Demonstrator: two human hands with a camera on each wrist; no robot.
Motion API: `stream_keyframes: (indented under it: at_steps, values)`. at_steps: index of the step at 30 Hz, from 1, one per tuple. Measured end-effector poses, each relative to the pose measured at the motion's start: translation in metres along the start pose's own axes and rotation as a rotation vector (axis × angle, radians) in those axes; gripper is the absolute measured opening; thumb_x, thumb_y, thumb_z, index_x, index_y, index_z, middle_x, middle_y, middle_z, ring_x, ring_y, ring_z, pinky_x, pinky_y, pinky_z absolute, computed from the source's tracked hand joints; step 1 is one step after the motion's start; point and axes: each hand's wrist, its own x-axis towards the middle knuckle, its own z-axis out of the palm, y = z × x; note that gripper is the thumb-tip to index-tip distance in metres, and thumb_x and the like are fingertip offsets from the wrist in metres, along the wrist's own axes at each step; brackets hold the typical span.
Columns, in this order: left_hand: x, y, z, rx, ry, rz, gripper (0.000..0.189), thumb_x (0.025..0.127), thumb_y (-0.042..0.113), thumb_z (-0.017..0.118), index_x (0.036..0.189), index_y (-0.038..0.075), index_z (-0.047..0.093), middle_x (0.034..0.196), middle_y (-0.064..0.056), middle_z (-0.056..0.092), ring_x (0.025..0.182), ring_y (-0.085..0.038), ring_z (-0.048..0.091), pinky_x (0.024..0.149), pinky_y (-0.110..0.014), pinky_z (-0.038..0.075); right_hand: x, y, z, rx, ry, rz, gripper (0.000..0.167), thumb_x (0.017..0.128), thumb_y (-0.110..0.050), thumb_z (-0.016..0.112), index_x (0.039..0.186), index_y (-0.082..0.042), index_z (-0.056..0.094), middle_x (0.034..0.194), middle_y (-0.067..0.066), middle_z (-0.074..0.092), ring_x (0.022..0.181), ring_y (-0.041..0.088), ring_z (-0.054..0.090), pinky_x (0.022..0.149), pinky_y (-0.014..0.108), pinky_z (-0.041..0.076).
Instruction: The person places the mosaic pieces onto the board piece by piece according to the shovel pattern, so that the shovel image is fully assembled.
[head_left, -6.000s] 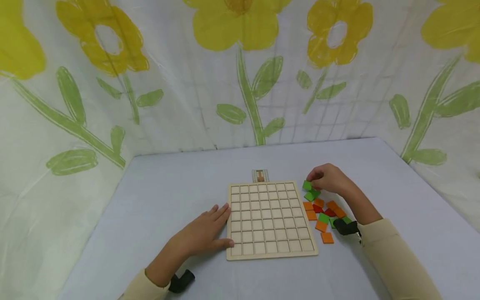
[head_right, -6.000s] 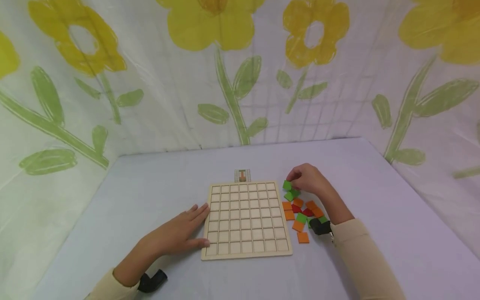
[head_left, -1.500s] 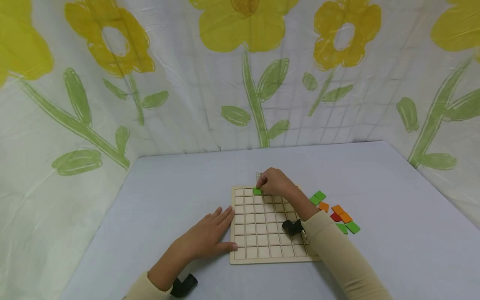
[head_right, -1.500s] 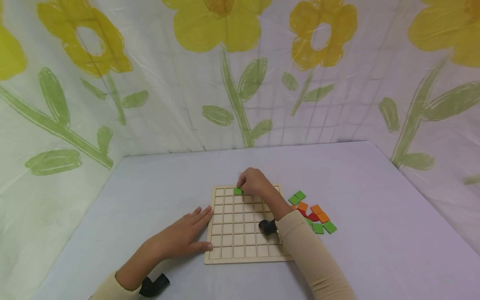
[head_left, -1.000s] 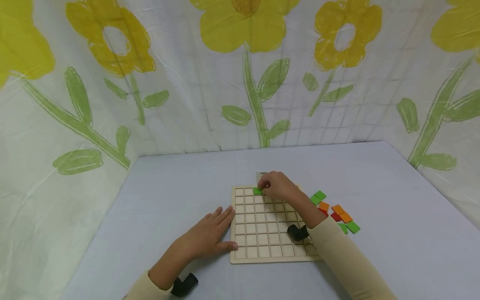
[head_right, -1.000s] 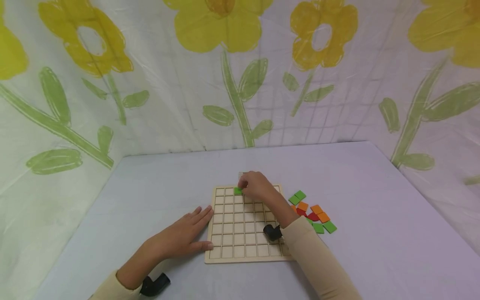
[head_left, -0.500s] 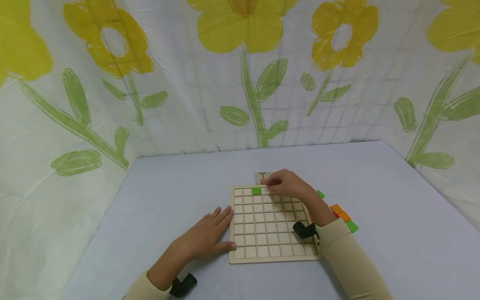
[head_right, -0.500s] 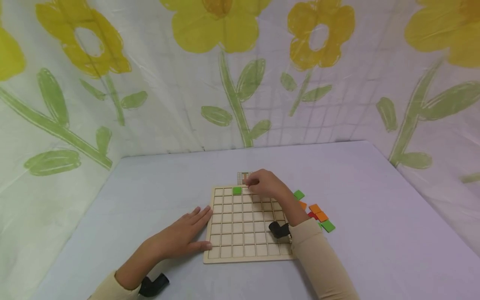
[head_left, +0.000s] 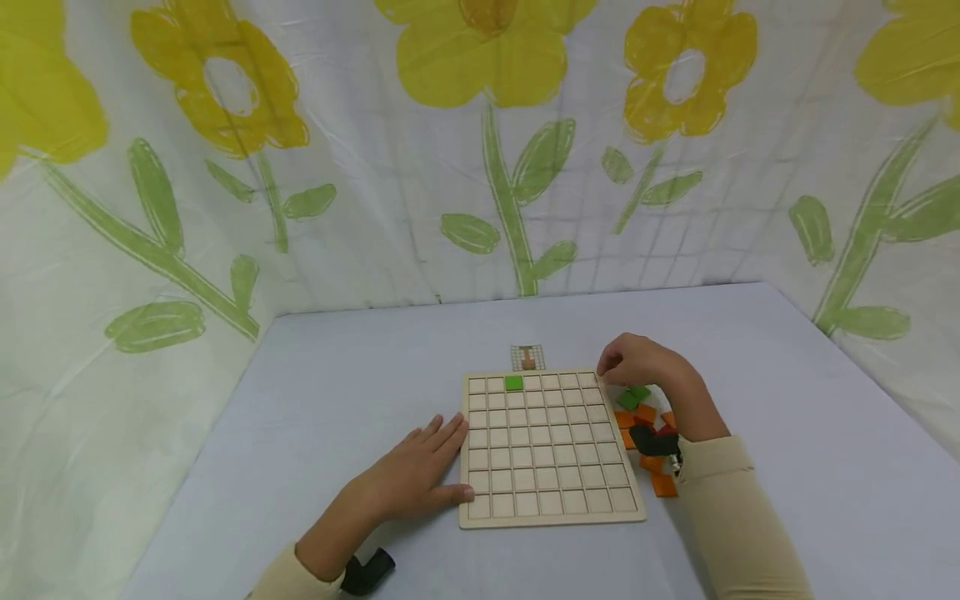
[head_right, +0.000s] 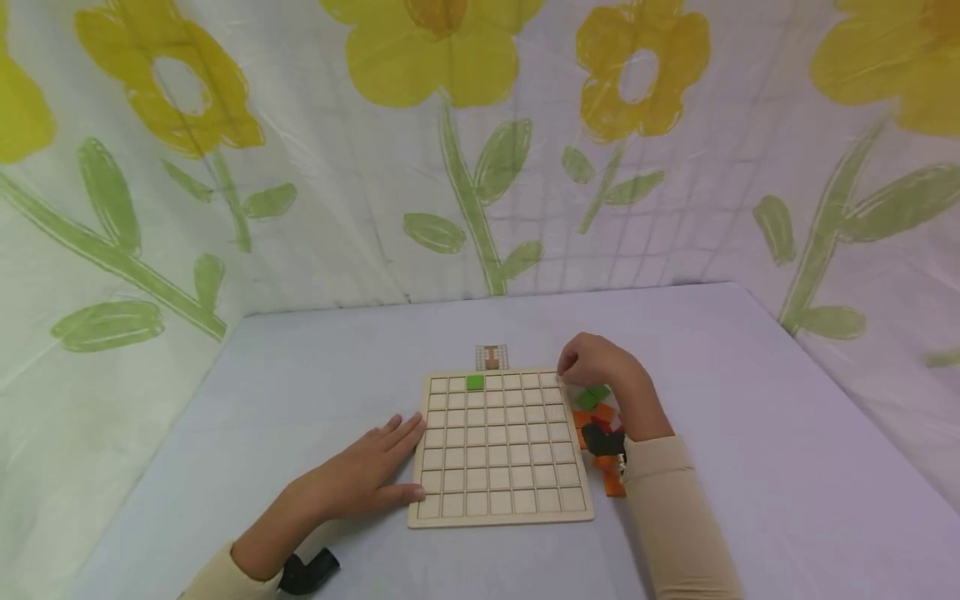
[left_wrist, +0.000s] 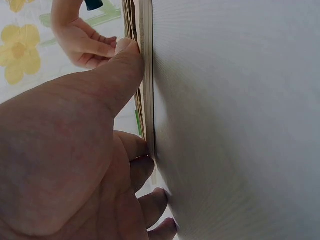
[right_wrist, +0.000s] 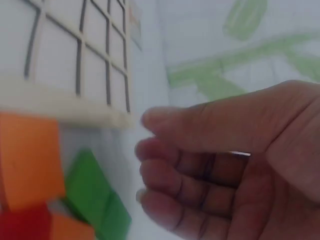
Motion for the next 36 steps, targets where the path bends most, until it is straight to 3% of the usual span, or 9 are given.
stream_keyframes:
  at_steps: [4, 9, 18, 25, 32, 36]
  values:
    - [0.0, 0.0, 0.0, -0.005, -0.002, 0.004, 0.091, 0.096, 0.061, 0.055, 0.159, 0.002, 0.024, 0.165, -0.011, 0.02, 0.15, -0.039, 0.017, 0.116, -0.055, 0.024, -0.009, 0.012, -0.009, -0.084, -0.007, 0.091, 0.017, 0.09, -0.001, 0.061, 0.104, -0.001, 0.071, 0.096, 0.011, 0.063, 0.074, 0.023, 0.054, 0.065, 0.038, 0.049]
    - [0.0, -0.001, 0.0, -0.009, -0.003, 0.006, 0.091, 0.096, 0.062, 0.054, 0.159, 0.003, 0.024, 0.165, -0.011, 0.019, 0.15, -0.039, 0.016, 0.116, -0.055, 0.024, -0.015, 0.02, -0.013, -0.102, -0.041, 0.225, 0.02, 0.085, 0.001, 0.066, 0.104, -0.004, 0.067, 0.087, 0.01, 0.055, 0.069, 0.023, 0.047, 0.061, 0.035, 0.043]
    - [-0.001, -0.002, 0.001, -0.011, -0.004, -0.001, 0.092, 0.096, 0.062, 0.054, 0.159, 0.003, 0.024, 0.165, -0.011, 0.019, 0.15, -0.038, 0.016, 0.116, -0.055, 0.023, -0.012, 0.028, -0.009, -0.044, -0.081, 0.217, 0.022, 0.08, 0.008, 0.064, 0.098, -0.004, 0.064, 0.085, 0.01, 0.053, 0.07, 0.023, 0.047, 0.063, 0.034, 0.042]
    - [-0.002, -0.002, -0.001, -0.015, 0.001, 0.013, 0.09, 0.097, 0.06, 0.055, 0.159, 0.002, 0.024, 0.165, -0.012, 0.019, 0.15, -0.039, 0.016, 0.116, -0.055, 0.023, -0.013, 0.033, -0.01, -0.057, -0.02, 0.181, 0.006, 0.083, 0.003, 0.069, 0.086, -0.002, 0.067, 0.08, 0.008, 0.059, 0.069, 0.022, 0.052, 0.063, 0.035, 0.047]
    - [-0.001, 0.0, -0.001, -0.005, -0.002, 0.014, 0.09, 0.097, 0.061, 0.053, 0.159, 0.002, 0.024, 0.165, -0.011, 0.019, 0.15, -0.039, 0.017, 0.116, -0.055, 0.024, -0.016, 0.034, -0.012, -0.033, -0.074, 0.205, 0.02, 0.079, 0.008, 0.066, 0.096, -0.003, 0.065, 0.089, 0.011, 0.059, 0.074, 0.025, 0.054, 0.067, 0.037, 0.047]
    - [0.0, 0.0, -0.001, 0.009, -0.01, -0.004, 0.091, 0.097, 0.062, 0.052, 0.159, 0.004, 0.023, 0.165, -0.01, 0.019, 0.15, -0.037, 0.016, 0.117, -0.054, 0.023, -0.018, 0.034, -0.012, -0.019, -0.077, 0.219, 0.017, 0.08, 0.006, 0.07, 0.094, -0.002, 0.065, 0.088, 0.01, 0.059, 0.075, 0.025, 0.054, 0.068, 0.037, 0.048]
